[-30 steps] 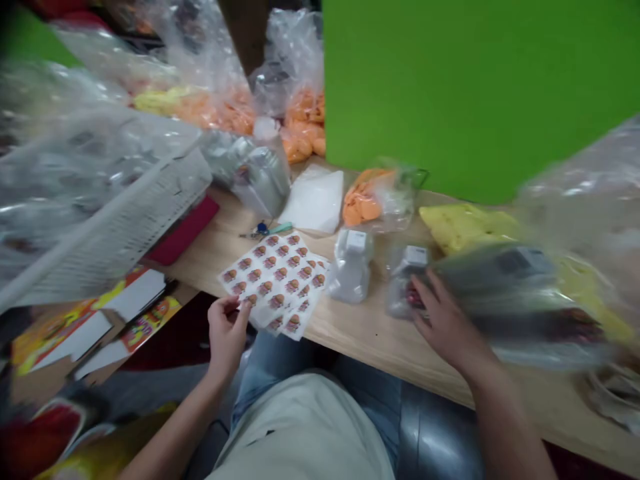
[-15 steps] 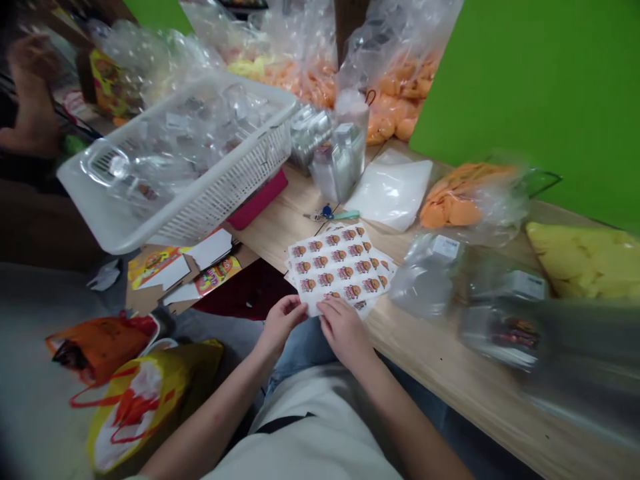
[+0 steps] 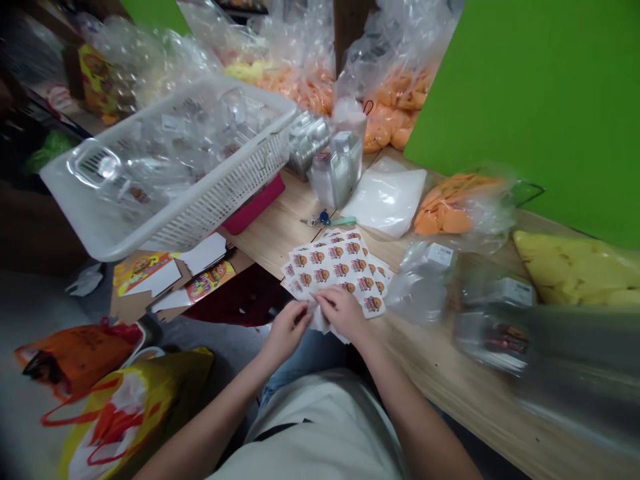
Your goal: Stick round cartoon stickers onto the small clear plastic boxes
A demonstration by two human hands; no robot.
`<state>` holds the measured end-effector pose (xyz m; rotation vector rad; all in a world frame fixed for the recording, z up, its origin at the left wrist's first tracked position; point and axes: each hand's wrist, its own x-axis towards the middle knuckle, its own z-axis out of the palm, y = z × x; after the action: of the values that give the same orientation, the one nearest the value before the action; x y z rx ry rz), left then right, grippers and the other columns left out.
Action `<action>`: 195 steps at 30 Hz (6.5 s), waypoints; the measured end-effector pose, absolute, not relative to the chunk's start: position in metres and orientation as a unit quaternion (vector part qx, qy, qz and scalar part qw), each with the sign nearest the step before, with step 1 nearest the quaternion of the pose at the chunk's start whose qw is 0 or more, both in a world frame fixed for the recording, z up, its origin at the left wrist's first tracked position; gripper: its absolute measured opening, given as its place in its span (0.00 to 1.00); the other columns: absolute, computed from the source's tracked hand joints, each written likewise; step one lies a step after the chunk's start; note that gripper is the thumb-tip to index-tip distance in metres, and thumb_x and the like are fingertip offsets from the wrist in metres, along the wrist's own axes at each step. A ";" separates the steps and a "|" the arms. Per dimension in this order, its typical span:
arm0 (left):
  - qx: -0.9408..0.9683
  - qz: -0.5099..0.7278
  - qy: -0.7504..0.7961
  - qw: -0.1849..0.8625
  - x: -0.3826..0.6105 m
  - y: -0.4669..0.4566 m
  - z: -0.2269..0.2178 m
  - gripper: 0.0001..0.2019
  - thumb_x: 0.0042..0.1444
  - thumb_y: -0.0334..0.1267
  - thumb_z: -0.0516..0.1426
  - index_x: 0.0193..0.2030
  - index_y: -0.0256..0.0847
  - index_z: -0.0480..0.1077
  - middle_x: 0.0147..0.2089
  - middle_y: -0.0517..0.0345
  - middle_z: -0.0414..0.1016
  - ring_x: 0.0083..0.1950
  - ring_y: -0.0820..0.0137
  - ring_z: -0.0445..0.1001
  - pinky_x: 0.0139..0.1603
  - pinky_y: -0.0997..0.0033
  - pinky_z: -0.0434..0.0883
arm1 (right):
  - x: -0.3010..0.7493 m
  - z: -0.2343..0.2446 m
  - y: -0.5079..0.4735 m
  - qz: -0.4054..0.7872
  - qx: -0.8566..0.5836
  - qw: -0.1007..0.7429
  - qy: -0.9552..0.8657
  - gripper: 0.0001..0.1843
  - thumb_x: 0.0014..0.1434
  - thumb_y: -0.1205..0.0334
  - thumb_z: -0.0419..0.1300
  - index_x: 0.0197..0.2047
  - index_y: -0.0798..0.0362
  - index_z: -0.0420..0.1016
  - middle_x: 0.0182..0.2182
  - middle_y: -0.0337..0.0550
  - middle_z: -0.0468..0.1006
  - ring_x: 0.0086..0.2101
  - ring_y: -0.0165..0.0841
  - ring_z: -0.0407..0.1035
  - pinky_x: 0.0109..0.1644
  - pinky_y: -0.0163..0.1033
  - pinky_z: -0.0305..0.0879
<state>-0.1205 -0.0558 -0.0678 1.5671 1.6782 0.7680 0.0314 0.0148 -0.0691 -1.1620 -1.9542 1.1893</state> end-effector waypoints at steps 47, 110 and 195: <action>0.826 0.352 0.306 0.318 0.018 0.037 -0.047 0.26 0.56 0.34 0.54 0.61 0.43 0.50 0.65 0.45 0.52 0.67 0.61 0.50 0.64 0.50 0.54 | 0.190 -0.009 0.030 0.378 -0.664 0.425 -0.485 0.30 0.49 0.56 0.59 0.54 0.57 0.60 0.26 0.38 0.74 0.28 0.32 0.68 0.36 0.40 0.65; 0.218 0.453 0.655 0.563 -0.140 -0.057 -0.083 0.19 0.41 0.48 0.62 0.33 0.36 0.64 0.29 0.61 0.68 0.28 0.76 0.67 0.29 0.77 0.65 | 0.024 -0.075 -0.041 0.247 -0.388 0.226 -0.858 0.24 0.56 0.65 0.54 0.56 0.51 0.63 0.58 0.52 0.62 0.60 0.46 0.50 0.59 0.60 0.54; 0.841 0.307 0.310 0.319 0.021 0.048 -0.046 0.10 0.57 0.36 0.51 0.46 0.40 0.64 0.64 0.46 0.53 0.67 0.61 0.48 0.64 0.51 0.54 | 0.196 -0.011 0.031 0.248 -0.627 0.315 -0.668 0.27 0.56 0.58 0.53 0.59 0.51 0.58 0.31 0.42 0.73 0.32 0.35 0.67 0.39 0.44 0.65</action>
<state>0.0211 0.0481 -0.0462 2.2125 0.8140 0.8065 0.1964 0.0315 -0.0113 -1.6523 -1.7590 0.6535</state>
